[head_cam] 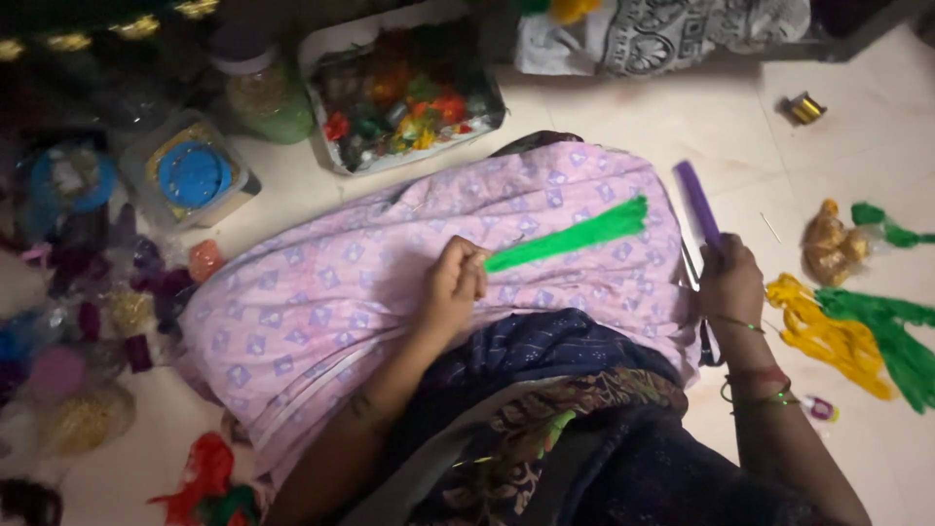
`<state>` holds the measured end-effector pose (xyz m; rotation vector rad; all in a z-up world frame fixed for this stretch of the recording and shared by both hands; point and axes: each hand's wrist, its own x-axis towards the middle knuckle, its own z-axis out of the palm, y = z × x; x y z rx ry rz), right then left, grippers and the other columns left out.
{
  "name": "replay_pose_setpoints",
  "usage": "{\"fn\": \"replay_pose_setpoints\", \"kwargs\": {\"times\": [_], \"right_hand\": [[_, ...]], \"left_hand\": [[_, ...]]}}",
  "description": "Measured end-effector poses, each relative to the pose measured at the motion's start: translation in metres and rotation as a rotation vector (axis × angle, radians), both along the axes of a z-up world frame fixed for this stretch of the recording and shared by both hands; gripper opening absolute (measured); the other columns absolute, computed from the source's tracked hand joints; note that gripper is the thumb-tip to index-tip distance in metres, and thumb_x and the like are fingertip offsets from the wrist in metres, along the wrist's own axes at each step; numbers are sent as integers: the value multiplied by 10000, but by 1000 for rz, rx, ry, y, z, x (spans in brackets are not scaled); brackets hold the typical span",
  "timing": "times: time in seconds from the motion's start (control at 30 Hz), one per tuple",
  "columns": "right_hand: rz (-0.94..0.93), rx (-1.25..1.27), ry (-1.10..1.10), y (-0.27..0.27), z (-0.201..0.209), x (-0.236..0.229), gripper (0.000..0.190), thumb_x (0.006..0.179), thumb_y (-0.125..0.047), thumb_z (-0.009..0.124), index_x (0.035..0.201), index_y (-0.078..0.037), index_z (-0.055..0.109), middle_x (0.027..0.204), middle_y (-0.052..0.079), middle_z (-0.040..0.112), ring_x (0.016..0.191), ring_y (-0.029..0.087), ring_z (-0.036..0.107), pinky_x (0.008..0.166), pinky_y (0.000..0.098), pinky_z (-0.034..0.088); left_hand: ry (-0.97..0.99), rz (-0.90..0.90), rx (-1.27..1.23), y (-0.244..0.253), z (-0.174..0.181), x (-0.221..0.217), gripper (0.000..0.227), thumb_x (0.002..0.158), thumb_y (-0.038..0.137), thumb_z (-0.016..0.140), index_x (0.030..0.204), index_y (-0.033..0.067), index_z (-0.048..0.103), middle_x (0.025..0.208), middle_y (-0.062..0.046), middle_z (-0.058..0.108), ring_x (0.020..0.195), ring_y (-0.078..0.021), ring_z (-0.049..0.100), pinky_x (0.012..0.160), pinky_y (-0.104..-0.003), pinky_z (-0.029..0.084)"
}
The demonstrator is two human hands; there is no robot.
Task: The person is attaching green decorative tassels and ribbons to the edge of a gold and purple saree fabric.
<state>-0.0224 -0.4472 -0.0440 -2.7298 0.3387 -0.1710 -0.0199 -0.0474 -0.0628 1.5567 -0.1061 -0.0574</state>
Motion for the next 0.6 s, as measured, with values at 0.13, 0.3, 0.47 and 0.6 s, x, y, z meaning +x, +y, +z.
{"fn": "replay_pose_setpoints", "kwargs": {"times": [0.13,0.3,0.47,0.6], "right_hand": [[156,642,188,19,37,-8,314,976,-84,618,1287,-48,631,1022,80,721,911,130,677,727,299,552],[350,571,11,-12,32,29,355,1037,-133,632,1378,-37,609,1198,97,701,1069,177,671,891,312,539],[-17,2,-39,-204,-136,85,459,994,-334,812,1332,-50,685,1271,215,714,1142,361,698,968,426,570],[20,-215,193,-287,-228,104,650,904,-374,755,1234,156,572,1172,371,618,1071,498,625,845,560,543]], "left_hand": [[-9,63,-79,19,-4,18,152,1123,156,496,1009,60,520,698,17,516,610,-59,484,570,-235,433],[-27,64,-33,30,37,36,134,1122,137,483,1047,50,553,702,13,516,607,-62,482,572,-236,421],[-56,89,-16,24,24,34,99,1110,115,488,1087,42,551,719,0,535,627,-66,490,592,-237,432],[-57,83,148,19,16,26,102,1096,134,518,1052,51,556,701,-5,555,600,-77,538,550,-250,470]]}}
